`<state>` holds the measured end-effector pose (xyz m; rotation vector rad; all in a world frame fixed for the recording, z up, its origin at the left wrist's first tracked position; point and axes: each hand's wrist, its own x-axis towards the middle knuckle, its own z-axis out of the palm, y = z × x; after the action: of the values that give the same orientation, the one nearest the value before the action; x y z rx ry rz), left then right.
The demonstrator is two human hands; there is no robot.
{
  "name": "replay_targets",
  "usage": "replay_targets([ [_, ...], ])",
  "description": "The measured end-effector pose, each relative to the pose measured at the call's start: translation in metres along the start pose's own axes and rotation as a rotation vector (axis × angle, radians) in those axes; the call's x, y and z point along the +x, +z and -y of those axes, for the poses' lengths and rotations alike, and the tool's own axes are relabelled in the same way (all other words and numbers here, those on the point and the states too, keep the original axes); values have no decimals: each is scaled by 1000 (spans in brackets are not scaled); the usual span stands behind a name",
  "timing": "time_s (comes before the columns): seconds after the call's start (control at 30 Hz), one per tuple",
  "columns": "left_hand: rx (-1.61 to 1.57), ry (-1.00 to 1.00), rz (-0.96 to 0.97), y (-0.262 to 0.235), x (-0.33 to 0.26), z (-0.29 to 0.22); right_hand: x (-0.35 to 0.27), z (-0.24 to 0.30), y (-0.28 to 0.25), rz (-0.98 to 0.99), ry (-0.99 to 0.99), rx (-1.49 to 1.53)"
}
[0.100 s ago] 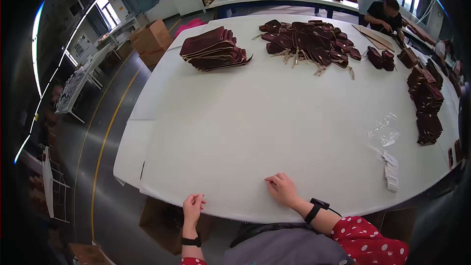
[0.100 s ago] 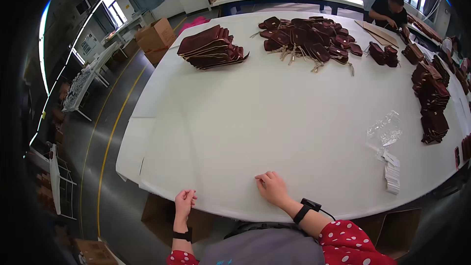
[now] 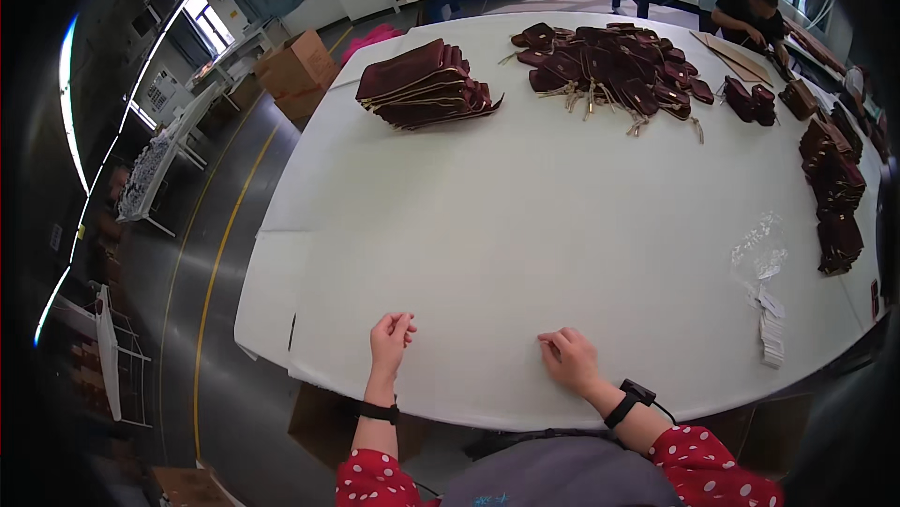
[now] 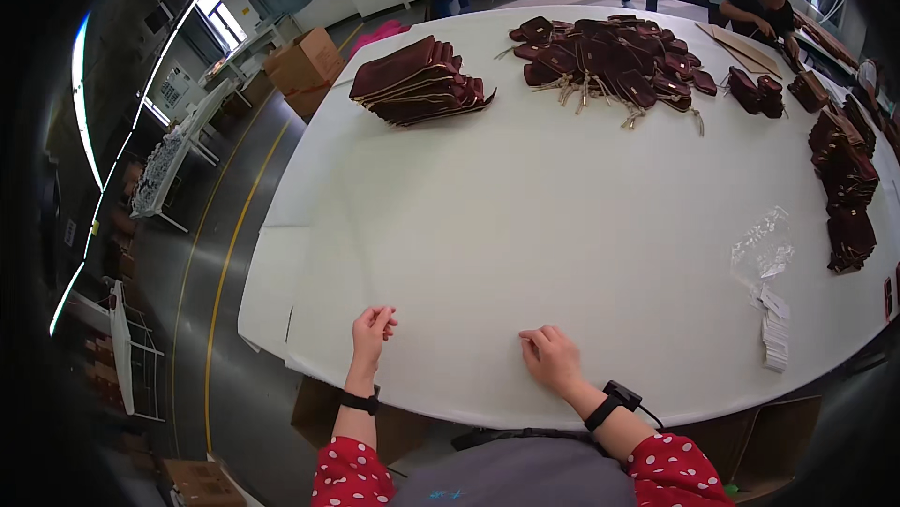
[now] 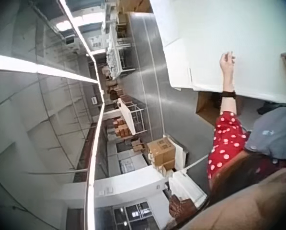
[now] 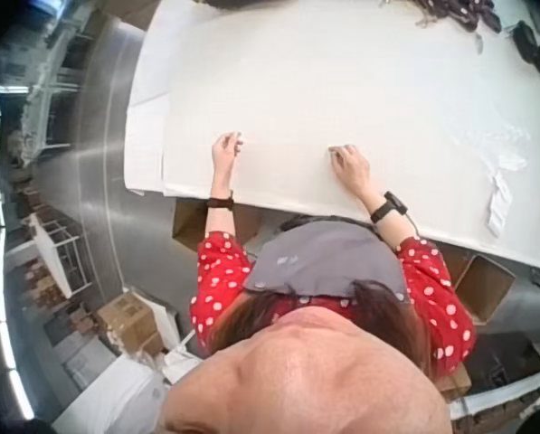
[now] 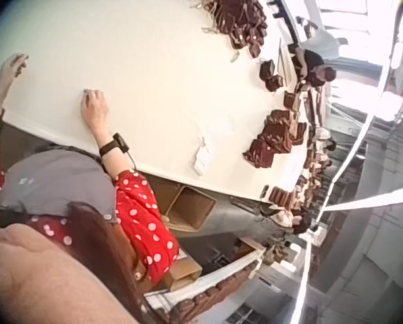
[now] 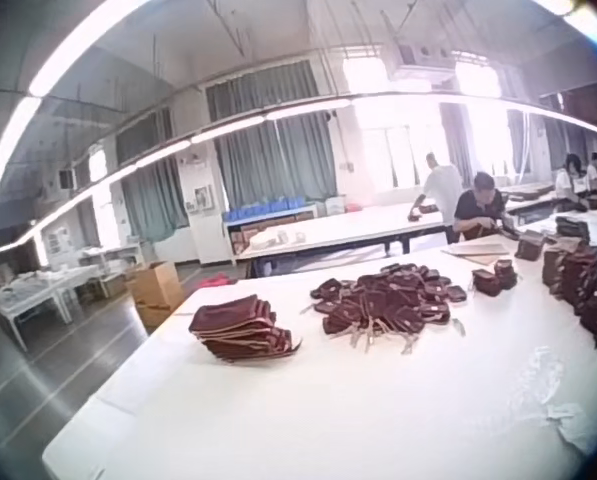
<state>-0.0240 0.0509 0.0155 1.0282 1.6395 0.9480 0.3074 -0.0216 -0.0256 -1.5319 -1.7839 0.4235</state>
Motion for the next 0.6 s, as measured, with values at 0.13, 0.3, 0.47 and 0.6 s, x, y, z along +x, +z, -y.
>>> replay_targets([
  [0.13,178,246,-57,15,174,-38,36,-1,12,-165,139,-47],
  [0.3,886,453,-368,94,304,-67,50,-13,4,-242,280,-185],
  [0.47,805,468,-718,115,411,-106,50,-16,13,-212,317,-241],
  [0.6,817,401,-687,115,477,-135,54,-9,10,-208,251,-300],
])
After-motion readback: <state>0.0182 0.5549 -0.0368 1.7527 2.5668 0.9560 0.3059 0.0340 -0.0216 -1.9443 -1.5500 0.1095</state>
